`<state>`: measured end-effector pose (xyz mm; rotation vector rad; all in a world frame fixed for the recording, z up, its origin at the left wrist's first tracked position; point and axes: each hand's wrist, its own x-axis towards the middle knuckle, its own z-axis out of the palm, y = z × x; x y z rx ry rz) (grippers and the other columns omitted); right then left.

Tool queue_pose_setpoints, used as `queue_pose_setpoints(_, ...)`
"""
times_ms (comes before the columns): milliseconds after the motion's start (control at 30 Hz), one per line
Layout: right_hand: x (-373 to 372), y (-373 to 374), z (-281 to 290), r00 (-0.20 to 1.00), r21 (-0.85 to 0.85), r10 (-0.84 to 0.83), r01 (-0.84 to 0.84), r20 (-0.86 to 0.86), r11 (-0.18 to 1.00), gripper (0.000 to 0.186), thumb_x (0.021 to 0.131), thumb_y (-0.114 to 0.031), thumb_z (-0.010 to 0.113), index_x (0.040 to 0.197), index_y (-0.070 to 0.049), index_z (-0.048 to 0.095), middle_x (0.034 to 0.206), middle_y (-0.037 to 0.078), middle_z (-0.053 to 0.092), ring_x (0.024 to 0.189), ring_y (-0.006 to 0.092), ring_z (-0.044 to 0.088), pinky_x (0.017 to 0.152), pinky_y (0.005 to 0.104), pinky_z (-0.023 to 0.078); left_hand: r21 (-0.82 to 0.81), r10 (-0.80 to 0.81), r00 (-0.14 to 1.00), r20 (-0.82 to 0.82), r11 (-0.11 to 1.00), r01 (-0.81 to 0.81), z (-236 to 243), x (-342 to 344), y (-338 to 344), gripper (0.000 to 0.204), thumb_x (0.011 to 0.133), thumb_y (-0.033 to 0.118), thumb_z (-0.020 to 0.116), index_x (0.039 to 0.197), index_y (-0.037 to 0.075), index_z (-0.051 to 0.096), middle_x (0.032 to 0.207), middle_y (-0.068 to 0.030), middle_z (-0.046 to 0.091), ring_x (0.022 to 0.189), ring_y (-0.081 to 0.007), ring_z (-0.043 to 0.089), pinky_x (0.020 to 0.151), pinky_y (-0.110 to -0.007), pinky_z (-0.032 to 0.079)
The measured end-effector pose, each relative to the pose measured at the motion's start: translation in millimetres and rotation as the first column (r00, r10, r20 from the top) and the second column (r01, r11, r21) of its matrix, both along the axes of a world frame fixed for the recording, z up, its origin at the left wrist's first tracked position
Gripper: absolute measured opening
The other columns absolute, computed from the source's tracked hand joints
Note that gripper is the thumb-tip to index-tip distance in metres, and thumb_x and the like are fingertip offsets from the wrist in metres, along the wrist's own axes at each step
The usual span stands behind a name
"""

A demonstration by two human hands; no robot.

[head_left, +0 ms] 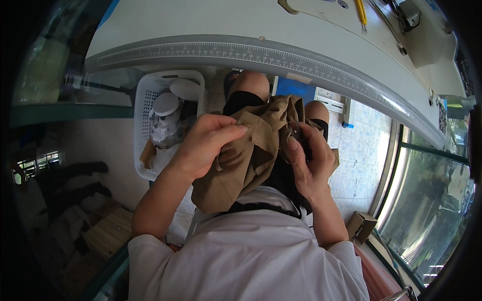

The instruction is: The person holds a pair of brown trousers and uses a small tool to pull thread through the fabric near the waistband, repeatedly working on different sections of the garment.

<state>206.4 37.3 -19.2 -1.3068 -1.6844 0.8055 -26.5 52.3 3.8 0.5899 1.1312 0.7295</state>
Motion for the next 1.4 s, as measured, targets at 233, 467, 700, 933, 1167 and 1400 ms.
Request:
queue_pose_setpoints(233, -3, 18, -18, 0.874, -0.377, 0.032, -0.242, -0.486, 0.894, 0.023, 0.093, -0.014, 0.072, 0.110, -0.001, 0.063, 0.087, -0.003, 0.060, 0.077, 0.0041, 0.051, 0.068, 0.0203, 0.043, 0.101, -0.092, 0.995, -0.048, 0.990, 0.096, 3, -2, -3, 0.020, 0.098, 0.016, 0.062, 0.092, -0.002, 0.070, 0.082, 0.0036, 0.063, 0.074, -0.0007, 0.053, 0.062, -0.019, 0.041)
queue_pose_setpoints(467, -19, 17, -9, 0.745, -0.457, 0.090, -0.495, -0.661, 0.739, 0.019, 0.095, -0.009, 0.069, 0.110, 0.000, 0.064, 0.093, -0.002, 0.064, 0.083, 0.0027, 0.055, 0.074, 0.0199, 0.046, 0.109, -0.181, 0.983, -0.028, 0.977, 0.183, 9, -5, -1, 0.013, 0.095, 0.012, 0.066, 0.091, -0.001, 0.067, 0.080, 0.0051, 0.062, 0.073, -0.0003, 0.051, 0.061, -0.020, 0.042)
queue_pose_setpoints(700, -18, 12, -15, 0.728, -0.462, 0.031, -0.466, -0.685, 0.755, 0.011, 0.095, -0.007, 0.068, 0.102, 0.000, 0.063, 0.087, -0.004, 0.063, 0.077, 0.0014, 0.053, 0.068, 0.0195, 0.044, 0.075, -0.248, 0.966, -0.071, 0.964, 0.253, 15, -1, 0, 0.007, 0.086, 0.000, 0.067, 0.091, 0.001, 0.062, 0.082, 0.0049, 0.058, 0.073, 0.0003, 0.051, 0.060, -0.019, 0.040)
queue_pose_setpoints(933, -19, 11, -13, 0.728, -0.462, 0.014, -0.449, -0.685, 0.765, 0.010, 0.095, -0.008, 0.068, 0.101, -0.001, 0.063, 0.086, -0.005, 0.062, 0.077, 0.0006, 0.052, 0.067, 0.0188, 0.043, 0.083, -0.237, 0.971, -0.030, 0.968, 0.239, 9, -3, -1, 0.006, 0.085, 0.000, 0.066, 0.090, 0.001, 0.061, 0.080, 0.0049, 0.057, 0.071, -0.0005, 0.050, 0.057, -0.020, 0.039)
queue_pose_setpoints(1167, -15, 10, -11, 0.739, -0.477, 0.006, -0.441, -0.674, 0.761, 0.012, 0.096, -0.009, 0.068, 0.103, 0.000, 0.064, 0.085, -0.006, 0.061, 0.077, 0.0004, 0.050, 0.068, 0.0189, 0.042, 0.150, -0.242, 0.952, -0.188, 0.951, 0.271, 3, -5, -5, 0.002, 0.087, 0.000, 0.064, 0.086, 0.000, 0.062, 0.078, 0.0054, 0.057, 0.070, -0.0003, 0.049, 0.056, -0.021, 0.039)
queue_pose_setpoints(1400, -12, 9, -15, 0.702, -0.477, 0.018, -0.501, -0.712, 0.722, 0.013, 0.096, -0.009, 0.067, 0.105, 0.000, 0.064, 0.085, -0.006, 0.060, 0.079, 0.0008, 0.050, 0.070, 0.0188, 0.042, 0.110, -0.257, 0.954, -0.152, 0.955, 0.275, 13, -7, -4, 0.012, 0.093, 0.006, 0.066, 0.083, 0.000, 0.063, 0.076, 0.0064, 0.055, 0.069, 0.0004, 0.048, 0.056, -0.020, 0.038)
